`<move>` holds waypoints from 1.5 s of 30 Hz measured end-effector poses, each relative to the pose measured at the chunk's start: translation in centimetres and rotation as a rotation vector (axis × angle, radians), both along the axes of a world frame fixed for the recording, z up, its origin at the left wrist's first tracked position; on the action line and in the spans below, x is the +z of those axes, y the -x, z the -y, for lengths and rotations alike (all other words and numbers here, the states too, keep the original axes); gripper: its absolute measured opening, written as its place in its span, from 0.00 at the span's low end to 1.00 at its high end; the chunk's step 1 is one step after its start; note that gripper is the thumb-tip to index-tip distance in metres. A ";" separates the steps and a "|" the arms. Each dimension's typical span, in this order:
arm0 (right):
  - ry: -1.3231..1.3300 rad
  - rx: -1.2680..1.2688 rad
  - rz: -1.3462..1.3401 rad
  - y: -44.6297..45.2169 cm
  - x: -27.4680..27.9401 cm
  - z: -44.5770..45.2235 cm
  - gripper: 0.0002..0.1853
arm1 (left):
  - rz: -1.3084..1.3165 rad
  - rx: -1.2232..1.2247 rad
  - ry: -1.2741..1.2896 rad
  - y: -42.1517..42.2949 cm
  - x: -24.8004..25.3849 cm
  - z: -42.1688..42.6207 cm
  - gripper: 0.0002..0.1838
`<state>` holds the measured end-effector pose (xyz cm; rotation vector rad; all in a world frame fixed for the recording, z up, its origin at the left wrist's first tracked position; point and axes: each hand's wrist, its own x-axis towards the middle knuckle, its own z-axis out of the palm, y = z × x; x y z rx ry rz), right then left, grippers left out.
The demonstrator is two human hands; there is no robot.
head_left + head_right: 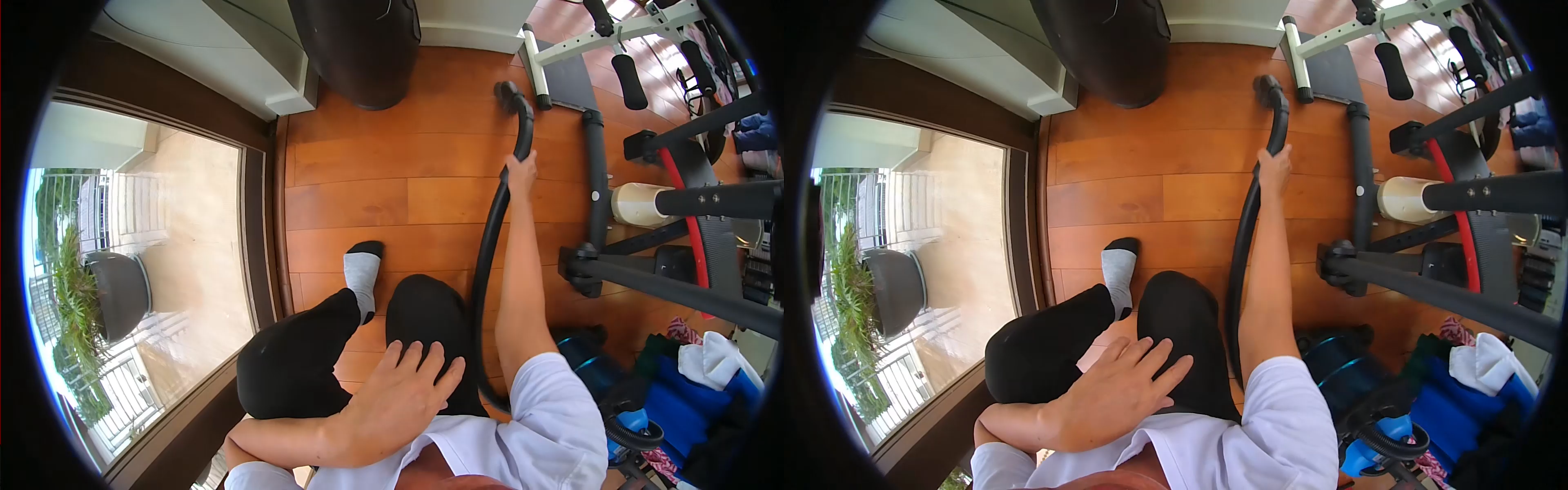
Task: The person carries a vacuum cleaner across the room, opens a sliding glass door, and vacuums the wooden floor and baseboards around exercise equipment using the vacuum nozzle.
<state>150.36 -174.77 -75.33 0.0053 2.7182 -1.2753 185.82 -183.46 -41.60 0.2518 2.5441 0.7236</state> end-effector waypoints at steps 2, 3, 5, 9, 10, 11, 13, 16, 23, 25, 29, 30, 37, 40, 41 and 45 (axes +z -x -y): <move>0.022 -0.009 -0.001 1.2 1.8 2.0 0.24 | -0.001 -0.013 0.006 -0.1 0.1 -0.1 0.27; 0.050 0.009 0.018 0.5 1.7 2.8 0.24 | -0.010 -0.031 0.015 -0.2 0.1 -0.2 0.27; 0.111 0.042 0.039 -0.3 1.8 4.2 0.24 | -0.033 -0.056 0.018 -0.1 0.3 -0.4 0.27; 0.023 0.291 0.087 -7.2 0.6 4.6 0.22 | -0.043 -0.102 0.013 0.7 0.9 -1.3 0.26; -0.003 0.292 0.044 -7.8 0.4 4.4 0.22 | -0.040 -0.114 0.023 1.0 0.9 -1.6 0.26; -0.031 0.293 0.004 -8.3 0.2 4.1 0.21 | -0.048 -0.122 0.019 1.2 0.9 -2.1 0.26; -0.078 0.230 -0.028 -8.8 0.2 2.6 0.20 | -0.058 -0.131 0.017 1.4 0.6 -3.0 0.26; 0.020 0.026 0.009 -7.3 -0.1 -3.7 0.17 | -0.068 -0.132 -0.026 1.5 0.6 -4.1 0.24; 0.143 0.014 0.156 -13.1 2.0 -10.3 0.15 | -0.081 -0.010 0.003 0.0 0.2 -4.4 0.24; 0.195 0.116 -0.064 -16.9 -1.5 -6.8 0.21 | -0.068 0.022 0.005 -0.4 0.3 -4.4 0.25; -0.076 0.583 0.207 -22.5 2.9 1.7 0.27 | -0.042 0.120 0.027 -2.2 0.1 -4.3 0.26; -0.058 0.670 0.150 -23.3 2.9 2.8 0.28 | -0.049 0.158 0.020 -2.9 -0.4 -4.2 0.26; -0.029 0.347 0.094 -19.3 2.8 -5.4 0.24 | -0.043 0.529 0.182 -10.3 -0.1 -2.2 0.26; 0.011 0.099 0.015 -15.8 0.9 -13.2 0.18 | -0.051 0.595 0.040 -11.9 0.4 -0.4 0.26; 0.090 0.035 0.093 -14.8 0.3 -14.7 0.18 | -0.050 0.603 -0.023 -11.9 0.4 0.6 0.26; -0.102 0.131 -0.098 -18.6 -0.2 -10.0 0.16 | -0.072 0.691 0.212 -14.7 -1.0 2.2 0.26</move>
